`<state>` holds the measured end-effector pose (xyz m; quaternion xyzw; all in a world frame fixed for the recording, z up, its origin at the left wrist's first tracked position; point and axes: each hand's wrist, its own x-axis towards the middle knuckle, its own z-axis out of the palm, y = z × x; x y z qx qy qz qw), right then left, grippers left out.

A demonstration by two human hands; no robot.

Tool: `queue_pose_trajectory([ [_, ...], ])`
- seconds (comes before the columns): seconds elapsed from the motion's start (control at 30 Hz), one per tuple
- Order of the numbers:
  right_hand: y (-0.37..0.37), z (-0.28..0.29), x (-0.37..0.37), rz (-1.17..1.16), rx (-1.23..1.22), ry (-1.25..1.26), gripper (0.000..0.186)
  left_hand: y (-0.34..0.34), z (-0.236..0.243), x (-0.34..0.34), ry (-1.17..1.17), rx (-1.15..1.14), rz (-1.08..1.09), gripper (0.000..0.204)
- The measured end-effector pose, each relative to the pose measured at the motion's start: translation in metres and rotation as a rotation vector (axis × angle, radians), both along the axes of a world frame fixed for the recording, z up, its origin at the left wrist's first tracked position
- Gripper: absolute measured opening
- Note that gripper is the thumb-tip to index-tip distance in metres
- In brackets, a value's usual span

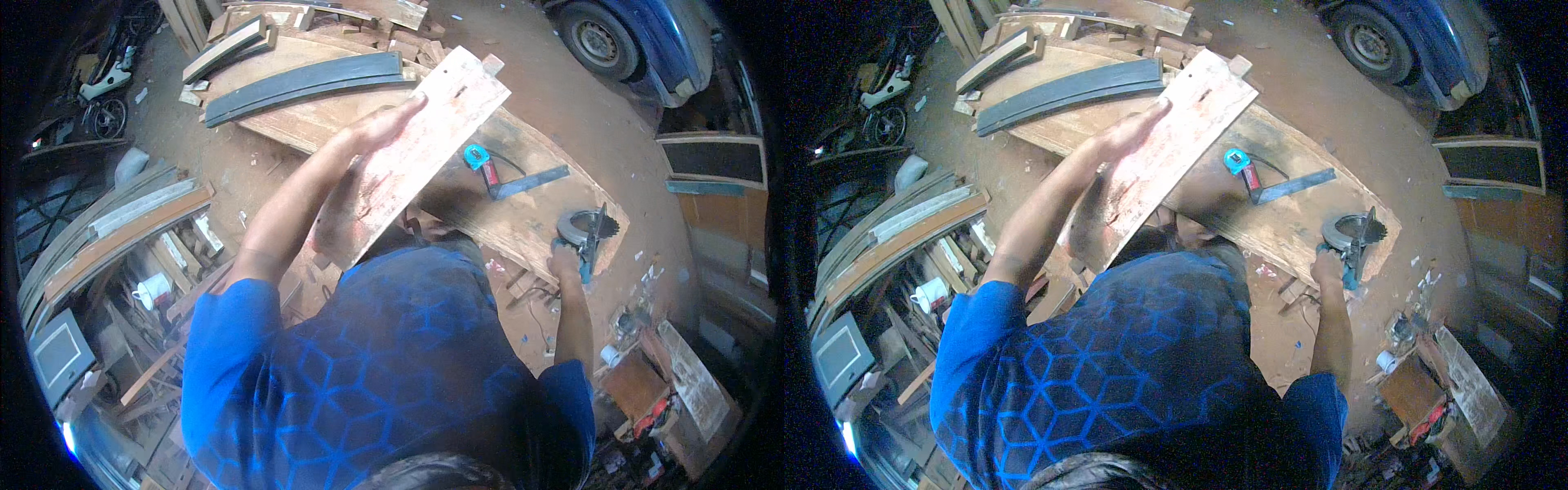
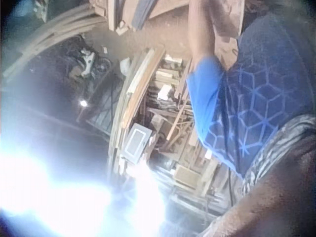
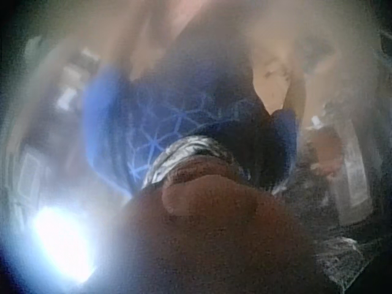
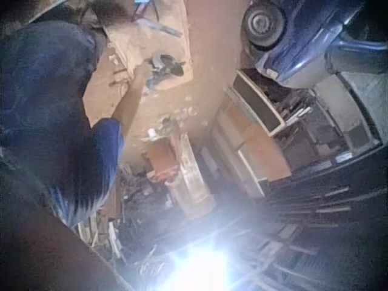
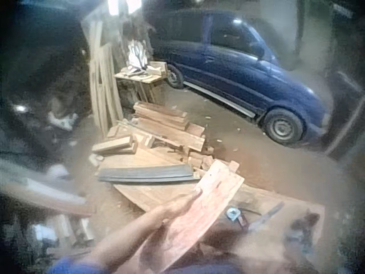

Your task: The person measures and cuts wooden planks using a circular saw in a cluttered workshop. They use a tape measure and a square to mark the wood, then cut it into smaller pieces, stacking the finished sections.

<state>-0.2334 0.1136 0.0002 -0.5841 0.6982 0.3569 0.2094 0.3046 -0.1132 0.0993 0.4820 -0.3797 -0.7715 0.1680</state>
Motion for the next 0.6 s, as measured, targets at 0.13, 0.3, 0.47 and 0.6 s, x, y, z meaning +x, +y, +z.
queue_pose_trajectory([
  [0.13, -0.006, -0.028, -0.02, 0.027, 0.082, 0.004, 0.033, 0.012, 0.014, -0.038, 0.278, 0.089, -0.027, 0.074],
  [0.3, -0.008, -0.05, -0.059, 0.075, 0.119, -0.056, 0.039, 0.012, -0.01, -0.111, -0.275, -0.132, -0.266, 0.071],
  [0.47, 0.031, 0.062, -0.12, -0.008, -0.128, -0.256, 0.047, 0.072, -0.032, -0.224, -0.637, -0.751, -0.359, 0.097],
  [0.6, 0.096, 0.144, -0.179, -0.343, -0.525, -0.399, 0.053, 0.115, 0.034, -0.372, -0.919, -0.814, -0.582, 0.082],
])
